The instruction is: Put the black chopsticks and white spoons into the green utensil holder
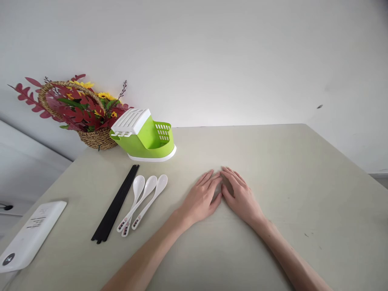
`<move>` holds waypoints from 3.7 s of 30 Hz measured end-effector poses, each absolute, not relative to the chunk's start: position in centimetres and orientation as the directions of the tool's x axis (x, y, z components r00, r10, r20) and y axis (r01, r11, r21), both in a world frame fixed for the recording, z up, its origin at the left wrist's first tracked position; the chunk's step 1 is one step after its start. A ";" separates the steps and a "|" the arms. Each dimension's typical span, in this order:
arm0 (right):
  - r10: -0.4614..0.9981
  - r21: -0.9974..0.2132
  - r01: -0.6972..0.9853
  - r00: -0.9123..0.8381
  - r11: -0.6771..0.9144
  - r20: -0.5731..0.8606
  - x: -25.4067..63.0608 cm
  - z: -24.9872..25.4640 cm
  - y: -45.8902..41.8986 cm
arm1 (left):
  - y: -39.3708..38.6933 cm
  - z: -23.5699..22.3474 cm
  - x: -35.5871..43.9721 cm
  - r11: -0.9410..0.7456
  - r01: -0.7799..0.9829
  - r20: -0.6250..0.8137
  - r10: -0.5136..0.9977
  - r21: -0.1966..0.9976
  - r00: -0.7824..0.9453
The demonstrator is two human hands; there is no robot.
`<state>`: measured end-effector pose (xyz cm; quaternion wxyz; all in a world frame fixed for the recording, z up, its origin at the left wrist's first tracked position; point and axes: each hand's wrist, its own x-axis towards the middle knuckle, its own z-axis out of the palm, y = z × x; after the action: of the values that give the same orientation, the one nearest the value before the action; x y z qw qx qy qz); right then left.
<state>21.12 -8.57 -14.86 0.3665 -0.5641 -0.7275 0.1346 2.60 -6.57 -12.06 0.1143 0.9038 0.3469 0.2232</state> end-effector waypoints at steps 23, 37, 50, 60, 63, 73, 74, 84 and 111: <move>0.922 -0.610 0.728 -0.079 0.313 0.379 21.1 -14.4 -8.7 | -6.6 -12.1 2.6 -0.740 0.570 0.346 0.671 0.357 0.656; 0.927 -0.621 0.722 -0.073 0.304 0.368 21.1 -14.3 -8.8 | -6.6 -12.1 2.6 -0.740 0.570 0.345 0.671 0.356 0.656; 0.929 -0.613 0.732 -0.074 0.297 0.362 21.1 -14.3 -8.8 | -6.6 -12.2 2.6 -0.744 0.559 0.358 0.667 0.366 0.654; 0.931 -0.625 0.724 -0.067 0.293 0.359 21.0 -14.2 -8.8 | -6.6 -12.0 2.6 -0.739 0.570 0.340 0.672 0.358 0.658; 0.928 -0.629 0.718 -0.065 0.298 0.366 21.0 -14.2 -8.8 | -6.6 -12.0 2.6 -0.739 0.569 0.341 0.672 0.361 0.657; 0.934 -0.632 0.719 -0.069 0.290 0.351 21.1 -14.3 -8.8 | -6.6 -12.0 2.6 -0.741 0.559 0.355 0.670 0.373 0.651; 0.935 -0.633 0.718 -0.068 0.289 0.349 21.1 -14.2 -8.8 | -6.6 -12.0 2.6 -0.740 0.560 0.353 0.671 0.372 0.652; 0.921 -0.620 0.715 -0.089 0.324 0.379 21.1 -14.6 -8.6 | -6.8 -12.0 2.5 -0.738 0.568 0.359 0.674 0.365 0.645; 0.902 -0.607 0.704 -0.112 0.367 0.416 21.0 -15.4 -8.0 | -18.2 -10.2 -1.3 -0.684 0.719 0.222 0.725 0.120 0.652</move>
<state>20.95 -7.97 -15.35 0.3804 -0.5473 -0.7341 0.1301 -1.30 -18.17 -10.22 0.0105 0.9088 0.3972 0.1269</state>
